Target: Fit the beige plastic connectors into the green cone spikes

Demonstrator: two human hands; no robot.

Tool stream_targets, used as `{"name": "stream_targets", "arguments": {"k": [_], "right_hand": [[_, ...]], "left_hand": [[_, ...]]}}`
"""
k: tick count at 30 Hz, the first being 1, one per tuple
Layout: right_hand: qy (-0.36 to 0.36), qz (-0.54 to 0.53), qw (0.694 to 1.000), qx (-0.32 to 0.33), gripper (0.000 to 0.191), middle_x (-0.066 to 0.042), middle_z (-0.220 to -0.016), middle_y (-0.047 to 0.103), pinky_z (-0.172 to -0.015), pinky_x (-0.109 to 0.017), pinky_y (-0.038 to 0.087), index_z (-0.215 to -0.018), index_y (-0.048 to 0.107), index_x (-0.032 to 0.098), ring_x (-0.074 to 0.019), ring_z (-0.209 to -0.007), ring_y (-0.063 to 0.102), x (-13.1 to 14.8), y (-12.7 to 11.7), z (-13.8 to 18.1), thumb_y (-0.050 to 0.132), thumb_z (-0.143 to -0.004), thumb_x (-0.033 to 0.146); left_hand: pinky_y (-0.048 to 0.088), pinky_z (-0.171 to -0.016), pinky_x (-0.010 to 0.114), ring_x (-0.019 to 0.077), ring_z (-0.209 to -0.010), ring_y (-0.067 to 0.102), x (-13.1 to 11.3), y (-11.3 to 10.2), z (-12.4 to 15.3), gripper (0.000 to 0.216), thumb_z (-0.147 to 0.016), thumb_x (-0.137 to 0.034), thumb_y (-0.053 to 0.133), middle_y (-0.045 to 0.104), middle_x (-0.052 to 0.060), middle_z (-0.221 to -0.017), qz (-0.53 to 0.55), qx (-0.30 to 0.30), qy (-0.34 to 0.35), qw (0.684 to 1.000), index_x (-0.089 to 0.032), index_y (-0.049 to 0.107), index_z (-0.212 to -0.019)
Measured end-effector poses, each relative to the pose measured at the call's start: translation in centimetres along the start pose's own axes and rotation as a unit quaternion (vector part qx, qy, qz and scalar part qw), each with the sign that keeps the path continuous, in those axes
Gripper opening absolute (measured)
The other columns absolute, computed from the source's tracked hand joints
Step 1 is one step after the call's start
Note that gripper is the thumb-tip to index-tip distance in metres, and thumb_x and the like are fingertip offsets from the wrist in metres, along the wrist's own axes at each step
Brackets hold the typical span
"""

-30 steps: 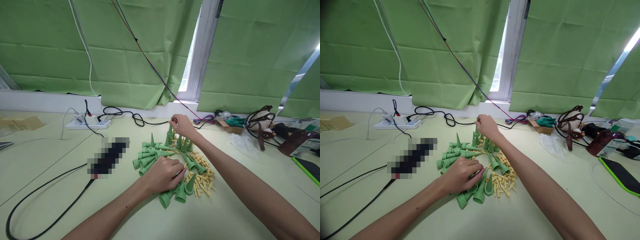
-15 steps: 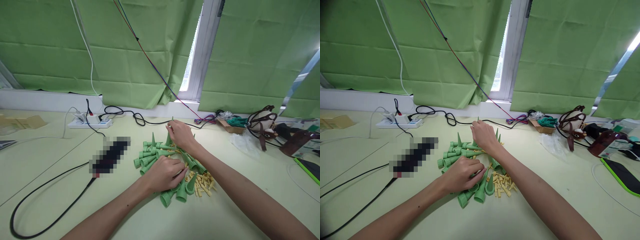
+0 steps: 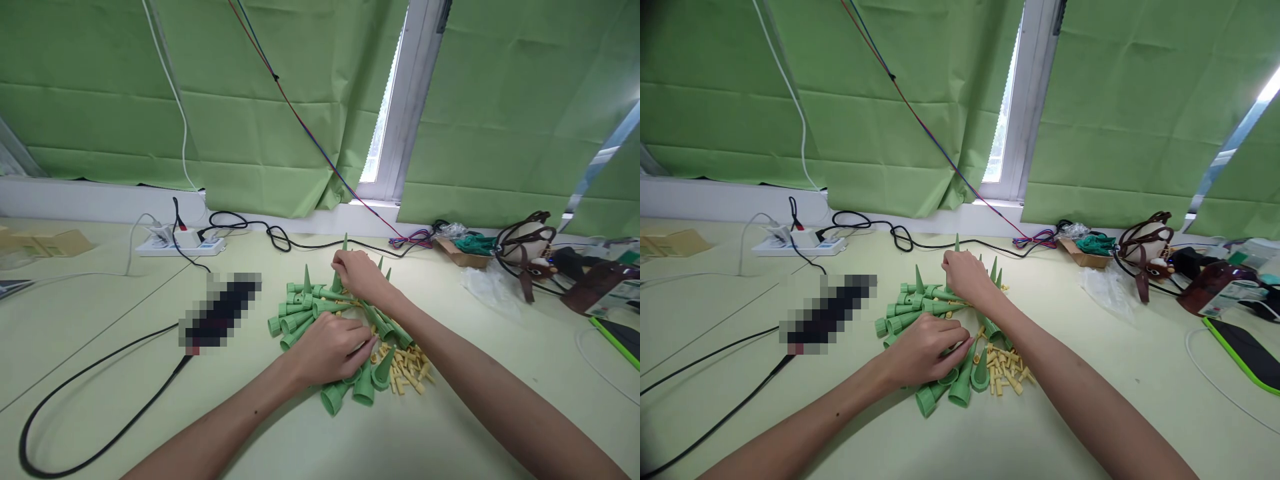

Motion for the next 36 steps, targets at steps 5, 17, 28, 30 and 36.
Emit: {"name": "stream_targets", "arguments": {"k": [5,17,28,30,36], "right_hand": [[-0.011,0.01,1.0,-0.012,0.018,-0.007,-0.084,0.067,-0.056,-0.027,0.025,-0.092,0.059,0.018,-0.0195,-0.077,0.059,0.3,-0.1,0.0,0.043,-0.099,0.019],[-0.069,0.008,0.989,-0.129,0.018,-0.005,-0.092,0.066,-0.057,-0.026,0.027,-0.095,0.057,0.018,-0.0164,-0.072,0.058,1.6,-2.8,2.0,0.04,-0.102,0.021],[-0.07,0.001,0.993,-0.095,0.02,-0.006,-0.091,0.066,-0.063,-0.026,0.031,-0.092,0.057,0.016,-0.0168,-0.076,0.058,1.2,-4.3,3.9,0.041,-0.102,0.023],[-0.074,0.004,0.993,-0.089,0.021,-0.006,-0.09,0.065,-0.063,-0.026,0.03,-0.091,0.057,0.016,-0.0166,-0.075,0.058,1.4,-4.4,4.1,0.04,-0.102,0.024],[-0.079,0.023,0.993,-0.083,0.025,-0.005,-0.086,0.064,-0.059,-0.026,0.028,-0.09,0.057,0.016,-0.0159,-0.071,0.056,2.1,-4.7,4.4,0.039,-0.103,0.027]], "left_hand": [[0.021,-0.046,0.031,0.0102,-0.047,0.039,0.2,0.0,0.1,0.033,-0.094,-0.022,0.045,0.047,-0.003,-0.053,0.015,-0.007,-0.007,1.0,-0.017,0.049,-0.061],[0.036,-0.053,0.025,0.01,-0.053,0.048,2.7,-1.5,0.6,0.005,-0.089,-0.017,0.052,0.054,-0.003,-0.063,0.076,-0.156,-0.162,0.971,-0.018,0.057,-0.088],[0.042,-0.064,0.028,0.0157,-0.072,0.053,5.6,-2.0,1.7,0.031,-0.089,-0.025,0.055,0.06,0.007,-0.105,0.081,-0.172,-0.356,0.915,-0.02,0.046,-0.119],[0.041,-0.064,0.029,0.0177,-0.075,0.054,5.8,-1.5,1.5,0.029,-0.09,-0.028,0.055,0.061,0.007,-0.103,0.079,-0.129,-0.35,0.924,-0.02,0.049,-0.118],[0.033,-0.054,0.026,0.0154,-0.061,0.048,6.0,-0.4,1.2,0.014,-0.09,-0.028,0.053,0.054,0.0,-0.07,0.102,-0.055,-0.35,0.929,-0.018,0.051,-0.081]]}}
Point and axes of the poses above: each hand's wrist, its own z-axis away from the middle knuckle, its own y-axis out of the palm, x = y × z, the point moved 7 cm from there along -z, towards the middle knuckle
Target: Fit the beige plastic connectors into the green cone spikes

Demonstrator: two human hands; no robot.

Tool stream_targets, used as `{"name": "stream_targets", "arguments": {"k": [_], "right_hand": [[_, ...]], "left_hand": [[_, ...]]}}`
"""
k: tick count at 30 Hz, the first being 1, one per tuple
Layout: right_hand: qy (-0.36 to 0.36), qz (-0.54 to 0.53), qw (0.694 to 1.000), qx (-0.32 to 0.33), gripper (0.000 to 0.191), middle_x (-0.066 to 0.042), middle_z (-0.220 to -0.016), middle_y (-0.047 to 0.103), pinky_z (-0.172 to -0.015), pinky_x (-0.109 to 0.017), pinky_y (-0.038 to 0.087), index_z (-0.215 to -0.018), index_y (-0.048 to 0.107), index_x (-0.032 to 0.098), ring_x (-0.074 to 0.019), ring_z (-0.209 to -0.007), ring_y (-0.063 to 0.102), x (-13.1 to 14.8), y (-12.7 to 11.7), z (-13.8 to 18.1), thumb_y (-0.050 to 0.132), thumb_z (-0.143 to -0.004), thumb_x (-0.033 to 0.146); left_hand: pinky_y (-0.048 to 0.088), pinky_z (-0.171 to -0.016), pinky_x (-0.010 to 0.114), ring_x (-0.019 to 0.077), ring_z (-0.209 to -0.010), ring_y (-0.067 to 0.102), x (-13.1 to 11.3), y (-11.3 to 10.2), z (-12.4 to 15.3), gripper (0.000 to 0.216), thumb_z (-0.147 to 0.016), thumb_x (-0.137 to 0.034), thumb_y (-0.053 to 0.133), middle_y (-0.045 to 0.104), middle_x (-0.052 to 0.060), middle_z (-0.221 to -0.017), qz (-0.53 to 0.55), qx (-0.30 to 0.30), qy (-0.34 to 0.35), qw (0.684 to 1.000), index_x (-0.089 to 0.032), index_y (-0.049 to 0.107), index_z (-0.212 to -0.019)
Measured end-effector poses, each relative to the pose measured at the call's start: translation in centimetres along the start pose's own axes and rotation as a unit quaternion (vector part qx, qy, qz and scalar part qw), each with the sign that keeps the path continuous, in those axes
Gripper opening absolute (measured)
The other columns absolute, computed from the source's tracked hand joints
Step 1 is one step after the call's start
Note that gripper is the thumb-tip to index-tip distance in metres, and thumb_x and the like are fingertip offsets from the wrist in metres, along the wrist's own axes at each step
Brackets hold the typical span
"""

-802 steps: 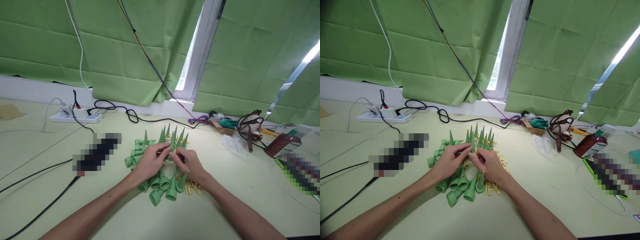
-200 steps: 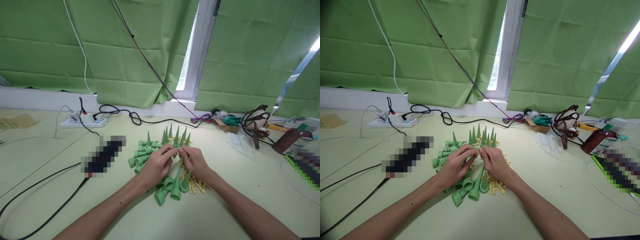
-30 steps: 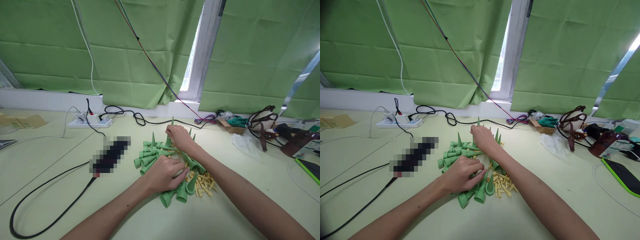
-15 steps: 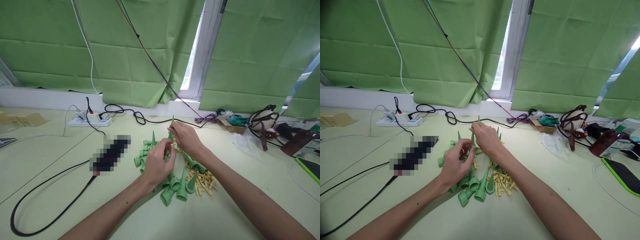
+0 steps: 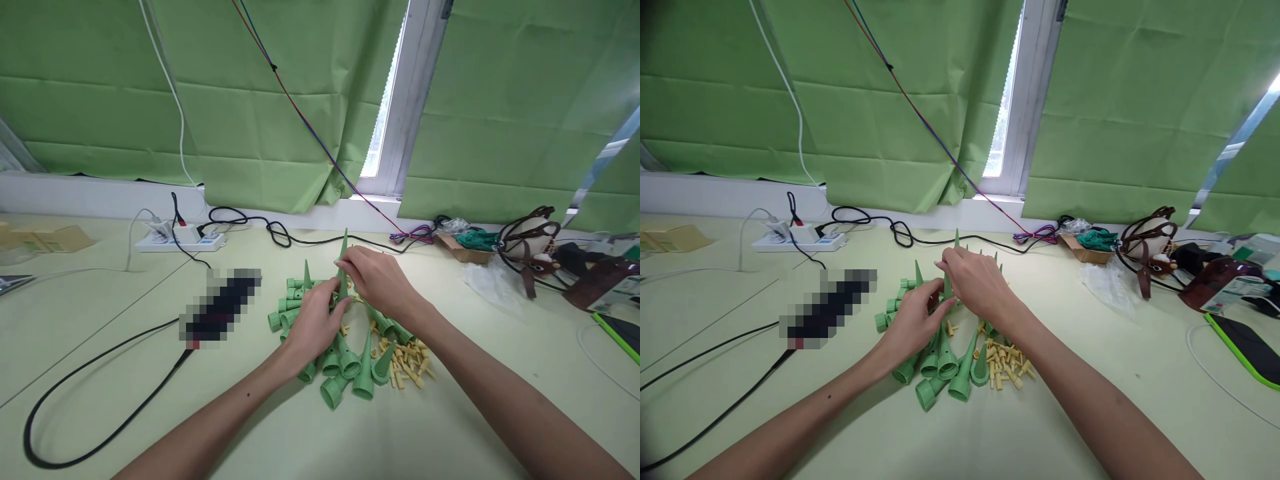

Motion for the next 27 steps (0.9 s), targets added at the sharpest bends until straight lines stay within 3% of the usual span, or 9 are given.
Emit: {"name": "stream_targets", "arguments": {"k": [3,8,14,20,27], "right_hand": [[0.008,-0.016,1.0,-0.009,0.026,-0.004,-0.087,0.064,-0.06,-0.026,0.029,-0.092,0.056,0.017,-0.0158,-0.071,0.056,-0.1,-0.2,0.1,0.037,-0.103,0.03],[0.045,-0.031,0.998,-0.033,0.026,-0.005,-0.087,0.065,-0.061,-0.026,0.031,-0.097,0.055,0.018,-0.0168,-0.071,0.057,-1.4,0.1,0.8,0.032,-0.104,0.027],[0.06,-0.007,0.996,0.059,0.015,-0.008,-0.098,0.067,-0.061,-0.027,0.032,-0.103,0.056,0.018,-0.0196,-0.08,0.061,-2.4,3.1,2.1,0.042,-0.098,0.019],[0.036,0.045,0.983,0.174,0.033,-0.008,-0.094,0.067,-0.056,-0.027,0.027,-0.098,0.055,0.018,-0.0199,-0.077,0.062,-2.4,6.0,2.9,0.044,-0.08,-0.007],[0.032,0.046,0.976,0.209,0.033,-0.008,-0.095,0.067,-0.057,-0.027,0.028,-0.099,0.054,0.018,-0.0206,-0.081,0.064,-2.7,7.4,3.1,0.044,-0.081,-0.008]], "left_hand": [[0.032,-0.052,0.025,0.0136,-0.055,0.043,-0.1,0.0,0.0,0.015,-0.091,-0.027,0.052,0.048,-0.003,-0.062,0.027,0.006,-0.011,1.0,-0.019,0.048,-0.078],[0.034,-0.054,0.025,0.0153,-0.059,0.049,0.1,-0.5,0.0,0.01,-0.092,-0.029,0.049,0.053,-0.001,-0.067,0.052,-0.019,-0.026,0.998,-0.019,0.052,-0.096],[0.035,-0.051,0.024,0.0137,-0.054,0.047,0.4,-0.7,0.1,0.011,-0.094,-0.03,0.048,0.052,-0.003,-0.063,0.065,-0.043,-0.043,0.996,-0.02,0.051,-0.095],[0.036,-0.052,0.025,0.0135,-0.056,0.047,0.3,-0.8,0.1,0.012,-0.094,-0.03,0.047,0.053,-0.002,-0.066,0.065,-0.054,-0.032,0.996,-0.019,0.052,-0.098],[0.036,-0.054,0.026,0.0135,-0.056,0.045,-0.1,-0.8,0.2,0.013,-0.095,-0.031,0.047,0.051,-0.003,-0.065,0.066,-0.049,-0.026,0.996,-0.02,0.052,-0.098]]}}
Point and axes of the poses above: each hand's wrist, its own z-axis away from the middle knuckle, its own y-axis out of the palm, x = y × z, the point moved 7 cm from there along -z, towards the middle knuckle
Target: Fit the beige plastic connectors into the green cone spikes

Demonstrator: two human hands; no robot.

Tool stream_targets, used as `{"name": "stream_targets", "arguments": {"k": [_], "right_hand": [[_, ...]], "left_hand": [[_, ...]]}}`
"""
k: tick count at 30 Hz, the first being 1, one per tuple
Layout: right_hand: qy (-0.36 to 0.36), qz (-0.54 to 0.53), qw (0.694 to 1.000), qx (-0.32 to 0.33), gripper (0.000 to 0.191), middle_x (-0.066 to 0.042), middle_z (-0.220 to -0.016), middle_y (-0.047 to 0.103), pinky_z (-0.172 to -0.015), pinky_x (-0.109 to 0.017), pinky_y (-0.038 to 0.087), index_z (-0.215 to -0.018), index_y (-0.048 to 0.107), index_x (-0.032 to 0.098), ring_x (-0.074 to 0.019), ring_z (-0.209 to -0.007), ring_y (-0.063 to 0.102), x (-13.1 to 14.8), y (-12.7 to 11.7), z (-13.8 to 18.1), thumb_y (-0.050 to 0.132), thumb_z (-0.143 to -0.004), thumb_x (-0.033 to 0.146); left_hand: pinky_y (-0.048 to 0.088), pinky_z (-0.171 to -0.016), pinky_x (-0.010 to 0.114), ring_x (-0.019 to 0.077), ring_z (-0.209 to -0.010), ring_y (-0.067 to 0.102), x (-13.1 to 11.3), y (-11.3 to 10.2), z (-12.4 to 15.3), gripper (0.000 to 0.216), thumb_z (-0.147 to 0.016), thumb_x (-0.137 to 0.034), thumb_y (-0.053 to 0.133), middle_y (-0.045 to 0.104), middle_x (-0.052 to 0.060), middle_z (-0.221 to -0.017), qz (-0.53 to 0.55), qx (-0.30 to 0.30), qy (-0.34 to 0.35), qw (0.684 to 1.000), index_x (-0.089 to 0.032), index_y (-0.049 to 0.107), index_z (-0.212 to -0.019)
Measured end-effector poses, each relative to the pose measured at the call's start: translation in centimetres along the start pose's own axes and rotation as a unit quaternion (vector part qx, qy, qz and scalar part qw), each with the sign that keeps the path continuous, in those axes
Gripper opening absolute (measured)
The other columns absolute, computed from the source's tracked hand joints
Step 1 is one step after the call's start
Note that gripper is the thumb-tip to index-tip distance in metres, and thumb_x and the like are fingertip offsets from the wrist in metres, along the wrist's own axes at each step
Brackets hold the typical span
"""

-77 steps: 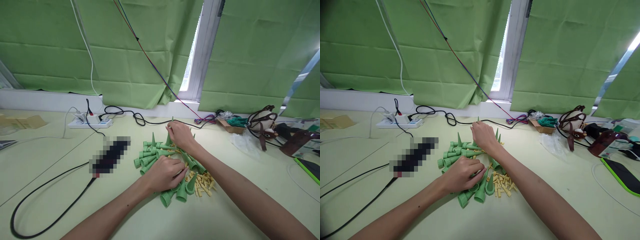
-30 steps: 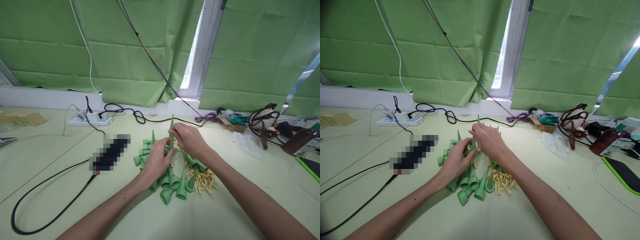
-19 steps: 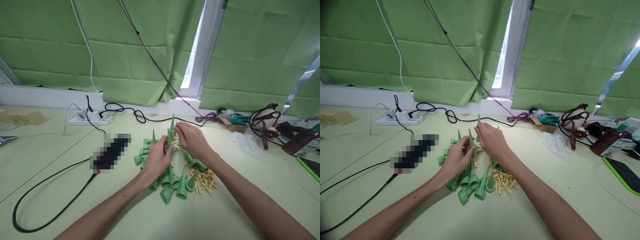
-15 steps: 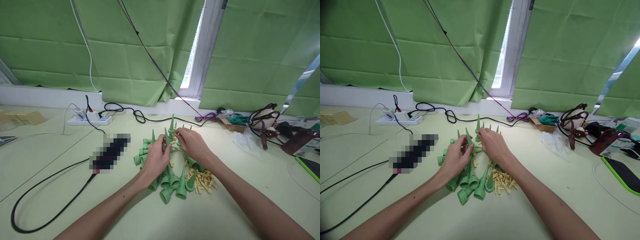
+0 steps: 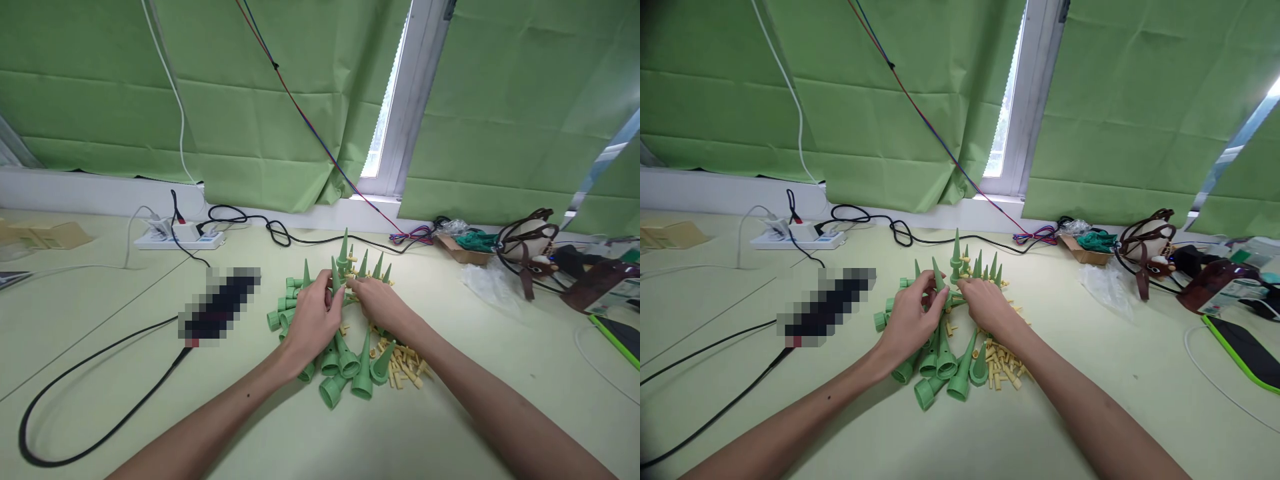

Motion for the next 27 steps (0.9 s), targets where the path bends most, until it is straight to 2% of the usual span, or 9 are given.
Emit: {"name": "stream_targets", "arguments": {"k": [7,12,16,19,27], "right_hand": [[0.017,-0.013,1.0,0.009,0.032,-0.008,-0.095,0.065,-0.059,-0.027,0.031,-0.102,0.055,0.018,-0.0208,-0.083,0.063,-0.4,0.8,0.0,0.044,-0.082,-0.006],[0.019,-0.017,1.0,0.007,0.024,-0.009,-0.097,0.064,-0.059,-0.027,0.032,-0.101,0.055,0.018,-0.0211,-0.083,0.063,-0.4,0.9,-0.1,0.046,-0.087,0.0],[0.021,-0.007,1.0,0.005,0.023,-0.009,-0.095,0.065,-0.058,-0.027,0.032,-0.103,0.055,0.018,-0.0218,-0.084,0.063,-0.5,1.1,-0.1,0.047,-0.088,0.002],[0.02,-0.005,1.0,0.005,0.021,-0.009,-0.094,0.065,-0.058,-0.027,0.031,-0.103,0.055,0.018,-0.0222,-0.084,0.063,-0.6,1.1,-0.2,0.046,-0.09,0.005],[0.021,-0.03,0.999,0.006,0.022,-0.01,-0.097,0.064,-0.062,-0.027,0.033,-0.107,0.054,0.018,-0.0224,-0.089,0.062,-0.6,1.1,-0.1,0.045,-0.091,0.006]], "left_hand": [[0.037,-0.052,0.025,0.0133,-0.055,0.046,-0.1,0.1,0.1,0.015,-0.094,-0.03,0.048,0.05,-0.003,-0.064,0.016,-0.001,0.005,1.0,-0.02,0.052,-0.104],[0.037,-0.051,0.025,0.0135,-0.054,0.049,-0.1,0.2,0.1,0.016,-0.092,-0.028,0.049,0.052,-0.003,-0.063,0.015,0.0,0.009,1.0,-0.019,0.052,-0.105],[0.036,-0.051,0.024,0.0134,-0.054,0.049,0.0,0.4,0.1,0.008,-0.091,-0.027,0.05,0.054,-0.003,-0.063,-0.003,0.017,0.013,1.0,-0.019,0.052,-0.089],[0.036,-0.051,0.025,0.013,-0.053,0.048,0.0,0.7,0.1,0.017,-0.09,-0.028,0.051,0.054,-0.002,-0.061,-0.017,0.031,0.017,0.999,-0.019,0.047,-0.076],[0.036,-0.053,0.026,0.014,-0.054,0.049,0.0,0.8,-0.1,0.029,-0.091,-0.031,0.05,0.054,-0.001,-0.058,-0.038,0.049,0.016,0.998,-0.018,0.048,-0.066]]}}
Point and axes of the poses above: each hand's wrist, its own z-axis away from the middle knuckle, its own y-axis out of the palm, x = y × z, the point moved 7 cm from there along -z, towards the middle knuckle
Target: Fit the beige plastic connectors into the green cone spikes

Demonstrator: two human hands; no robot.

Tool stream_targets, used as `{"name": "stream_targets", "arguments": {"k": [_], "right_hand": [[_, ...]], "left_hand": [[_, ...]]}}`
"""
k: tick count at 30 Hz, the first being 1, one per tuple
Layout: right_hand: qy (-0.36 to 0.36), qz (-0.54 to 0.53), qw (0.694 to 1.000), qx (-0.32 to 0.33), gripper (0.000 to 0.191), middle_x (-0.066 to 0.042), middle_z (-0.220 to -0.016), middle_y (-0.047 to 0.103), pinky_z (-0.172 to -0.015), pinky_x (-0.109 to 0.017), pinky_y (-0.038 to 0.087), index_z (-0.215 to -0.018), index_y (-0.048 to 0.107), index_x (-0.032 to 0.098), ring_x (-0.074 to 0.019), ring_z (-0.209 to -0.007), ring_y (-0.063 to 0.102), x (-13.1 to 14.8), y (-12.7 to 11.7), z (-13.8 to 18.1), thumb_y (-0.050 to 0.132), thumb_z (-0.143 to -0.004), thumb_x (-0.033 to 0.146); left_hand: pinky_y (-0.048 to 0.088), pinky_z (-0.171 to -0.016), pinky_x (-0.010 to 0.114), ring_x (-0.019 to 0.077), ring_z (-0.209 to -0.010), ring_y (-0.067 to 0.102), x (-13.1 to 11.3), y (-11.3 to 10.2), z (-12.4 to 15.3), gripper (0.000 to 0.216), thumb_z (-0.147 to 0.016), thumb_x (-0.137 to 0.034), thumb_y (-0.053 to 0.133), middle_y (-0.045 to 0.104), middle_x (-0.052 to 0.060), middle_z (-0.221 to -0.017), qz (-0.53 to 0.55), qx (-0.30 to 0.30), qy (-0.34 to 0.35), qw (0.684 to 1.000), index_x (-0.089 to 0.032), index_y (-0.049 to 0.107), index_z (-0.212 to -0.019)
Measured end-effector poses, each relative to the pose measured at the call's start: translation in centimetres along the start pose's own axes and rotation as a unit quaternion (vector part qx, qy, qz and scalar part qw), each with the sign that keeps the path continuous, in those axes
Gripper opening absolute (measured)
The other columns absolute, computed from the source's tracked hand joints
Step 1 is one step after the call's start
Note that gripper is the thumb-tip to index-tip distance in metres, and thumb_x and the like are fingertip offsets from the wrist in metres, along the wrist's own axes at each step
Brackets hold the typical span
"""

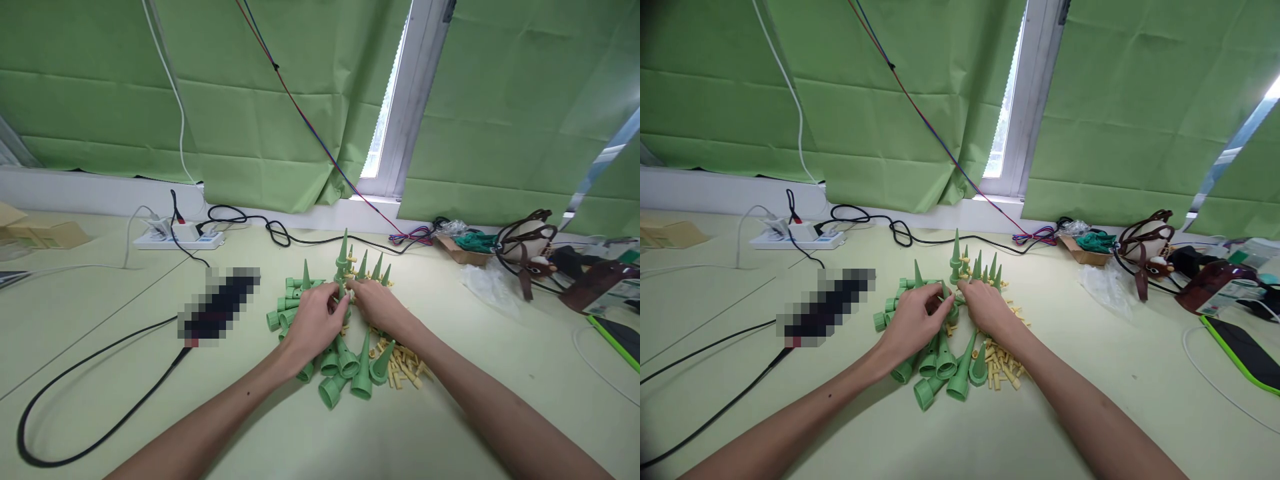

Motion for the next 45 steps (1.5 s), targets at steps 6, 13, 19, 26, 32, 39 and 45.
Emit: {"name": "stream_targets", "arguments": {"k": [6,13,19,26,32,39,45], "right_hand": [[0.006,-0.024,0.999,-0.025,0.019,-0.01,-0.092,0.064,-0.064,-0.027,0.032,-0.102,0.054,0.016,-0.0212,-0.087,0.06,-0.2,-0.1,0.0,0.043,-0.091,0.006],[0.03,-0.051,0.997,-0.057,0.015,-0.008,-0.082,0.063,-0.064,-0.027,0.031,-0.091,0.055,0.016,-0.0206,-0.08,0.058,-0.3,-0.6,-0.1,0.046,-0.088,0.005],[0.019,-0.097,0.989,-0.112,0.014,-0.008,-0.083,0.063,-0.068,-0.027,0.036,-0.09,0.058,0.016,-0.0211,-0.082,0.059,-0.2,-1.3,0.1,0.048,-0.088,0.006],[-0.029,-0.156,0.975,-0.158,0.02,-0.009,-0.093,0.062,-0.076,-0.03,0.044,-0.101,0.065,0.015,-0.021,-0.088,0.06,0.3,-2.7,0.8,0.048,-0.093,0.009],[-0.063,-0.195,0.957,-0.205,0.02,-0.007,-0.089,0.06,-0.073,-0.03,0.047,-0.097,0.068,0.016,-0.0184,-0.079,0.06,0.0,-3.6,2.7,0.048,-0.095,0.013],[-0.102,-0.242,0.934,-0.243,0.015,-0.006,-0.086,0.06,-0.067,-0.028,0.048,-0.092,0.066,0.017,-0.0169,-0.075,0.059,-0.2,-3.1,4.5,0.052,-0.094,0.013],[-0.121,-0.257,0.922,-0.263,0.014,-0.006,-0.087,0.061,-0.068,-0.03,0.05,-0.093,0.065,0.018,-0.0174,-0.076,0.06,0.1,-2.9,4.5,0.052,-0.094,0.014]], "left_hand": [[0.038,-0.055,0.026,0.0143,-0.056,0.052,0.0,0.1,0.0,0.028,-0.092,-0.031,0.05,0.057,0.0,-0.061,0.001,0.009,0.004,1.0,-0.017,0.051,-0.068],[0.039,-0.055,0.024,0.0132,-0.057,0.055,0.2,0.5,0.0,0.023,-0.09,-0.025,0.054,0.061,-0.001,-0.063,0.026,0.025,0.004,0.999,-0.017,0.052,-0.069],[0.039,-0.056,0.025,0.0139,-0.058,0.055,0.4,0.9,0.1,0.023,-0.089,-0.025,0.056,0.062,-0.001,-0.064,0.01,0.037,0.014,0.999,-0.017,0.053,-0.068],[0.037,-0.053,0.025,0.0138,-0.057,0.051,0.3,1.0,0.0,0.021,-0.089,-0.022,0.056,0.058,-0.002,-0.063,0.006,0.044,0.029,0.999,-0.018,0.049,-0.07],[0.039,-0.054,0.025,0.0142,-0.058,0.053,0.6,1.2,-0.1,0.019,-0.089,-0.024,0.058,0.06,-0.002,-0.065,0.012,0.04,0.033,0.999,-0.019,0.051,-0.073],[0.045,-0.058,0.025,0.0153,-0.063,0.06,0.7,1.3,0.0,0.005,-0.088,-0.023,0.061,0.067,-0.001,-0.072,0.043,0.042,0.02,0.998,-0.019,0.058,-0.086],[0.048,-0.062,0.026,0.0156,-0.068,0.063,1.0,1.3,0.0,0.01,-0.087,-0.025,0.063,0.068,0.0,-0.076,0.042,0.034,0.021,0.998,-0.02,0.06,-0.096]]}}
Point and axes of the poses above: each hand's wrist, its own z-axis away from the middle knuckle, its own y-axis out of the palm, x = y × z, the point moved 7 cm from there along -z, towards the middle knuckle
